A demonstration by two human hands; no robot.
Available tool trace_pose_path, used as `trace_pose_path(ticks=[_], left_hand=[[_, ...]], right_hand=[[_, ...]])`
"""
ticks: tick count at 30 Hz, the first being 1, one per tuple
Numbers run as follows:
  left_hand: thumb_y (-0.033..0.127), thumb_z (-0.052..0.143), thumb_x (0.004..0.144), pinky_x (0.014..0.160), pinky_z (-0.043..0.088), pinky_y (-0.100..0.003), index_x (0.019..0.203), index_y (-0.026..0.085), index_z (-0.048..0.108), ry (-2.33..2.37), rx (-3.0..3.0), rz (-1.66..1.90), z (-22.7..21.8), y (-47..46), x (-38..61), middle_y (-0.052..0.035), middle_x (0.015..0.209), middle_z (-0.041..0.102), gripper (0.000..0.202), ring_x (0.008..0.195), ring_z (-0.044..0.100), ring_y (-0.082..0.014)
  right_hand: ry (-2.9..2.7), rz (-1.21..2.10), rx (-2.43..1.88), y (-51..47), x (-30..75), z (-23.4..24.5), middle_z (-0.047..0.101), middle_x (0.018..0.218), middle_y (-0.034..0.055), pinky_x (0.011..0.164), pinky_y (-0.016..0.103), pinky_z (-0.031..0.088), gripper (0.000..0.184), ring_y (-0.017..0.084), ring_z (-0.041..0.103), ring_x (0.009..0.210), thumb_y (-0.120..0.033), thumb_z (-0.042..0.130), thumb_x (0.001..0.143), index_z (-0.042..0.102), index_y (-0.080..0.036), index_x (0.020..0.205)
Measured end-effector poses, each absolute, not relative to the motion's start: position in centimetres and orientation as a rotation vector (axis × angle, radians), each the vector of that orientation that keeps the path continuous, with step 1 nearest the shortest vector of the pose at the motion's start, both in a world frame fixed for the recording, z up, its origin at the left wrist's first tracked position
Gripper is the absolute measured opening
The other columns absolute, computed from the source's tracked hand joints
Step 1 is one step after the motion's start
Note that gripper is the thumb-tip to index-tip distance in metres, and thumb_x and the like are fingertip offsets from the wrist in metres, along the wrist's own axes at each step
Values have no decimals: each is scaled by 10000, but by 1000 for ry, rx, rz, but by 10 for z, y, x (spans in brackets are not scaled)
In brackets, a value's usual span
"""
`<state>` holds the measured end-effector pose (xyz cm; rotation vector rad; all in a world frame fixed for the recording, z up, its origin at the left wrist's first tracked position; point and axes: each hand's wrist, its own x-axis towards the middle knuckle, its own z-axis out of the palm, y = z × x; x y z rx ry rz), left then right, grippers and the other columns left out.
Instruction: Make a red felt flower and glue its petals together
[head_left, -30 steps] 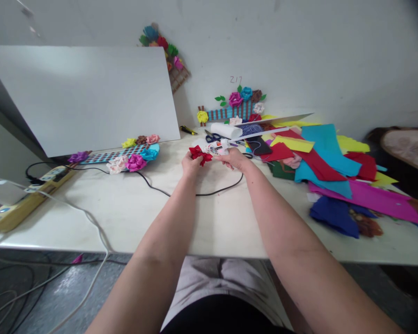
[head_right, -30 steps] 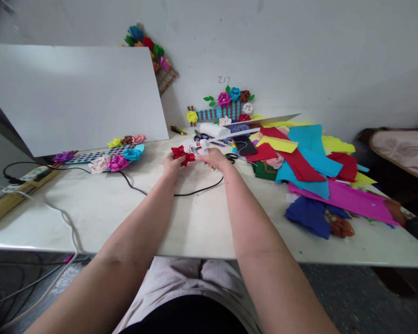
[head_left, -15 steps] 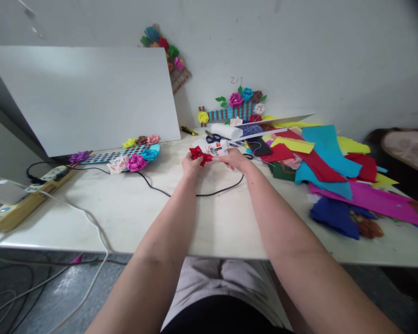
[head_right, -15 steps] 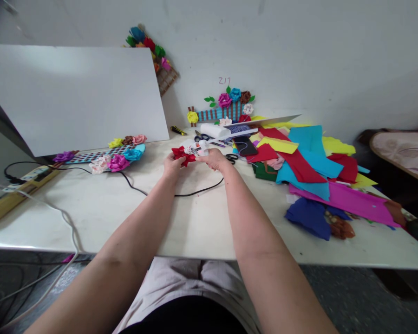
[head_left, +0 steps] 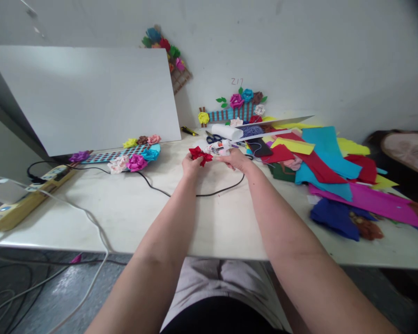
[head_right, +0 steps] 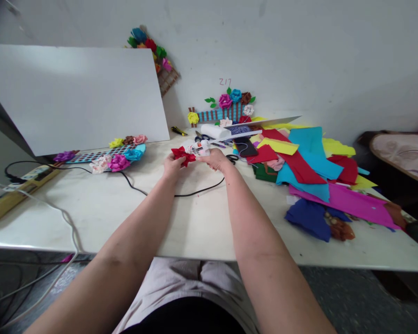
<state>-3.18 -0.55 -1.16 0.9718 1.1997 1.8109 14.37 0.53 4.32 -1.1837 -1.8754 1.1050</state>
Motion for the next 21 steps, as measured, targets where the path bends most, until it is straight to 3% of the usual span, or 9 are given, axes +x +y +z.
trace_pose_path(ticks=[13, 19, 21], left_hand=[[171, 722, 537, 612, 495, -272, 790, 146, 615, 1163, 896, 1875, -10, -2, -34, -51, 738, 672, 276, 669, 641, -173], [193, 657, 597, 598, 490, -251, 824, 181, 592, 1292, 891, 2195, -3, 7, -48, -17, 727, 648, 236, 688, 637, -161], [192, 633, 603, 605, 490, -250, 842, 179, 595, 1353, 843, 2265, -1, 8, -54, -12, 724, 639, 242, 692, 634, -158]], right_hand=[[-1618, 1247, -934, 8, 151, 38, 486, 432, -49, 314, 202, 292, 357, 53, 365, 333, -404, 758, 653, 493, -174, 590], [-1458, 1100, -1043, 24, 150, 22, 436, 432, -72, 351, 200, 314, 213, 69, 352, 363, -346, 681, 711, 545, -181, 718], [-1534, 963, -1149, 29, 151, 16, 488, 480, -50, 400, 221, 371, 205, 95, 415, 401, -332, 672, 713, 591, -173, 813]])
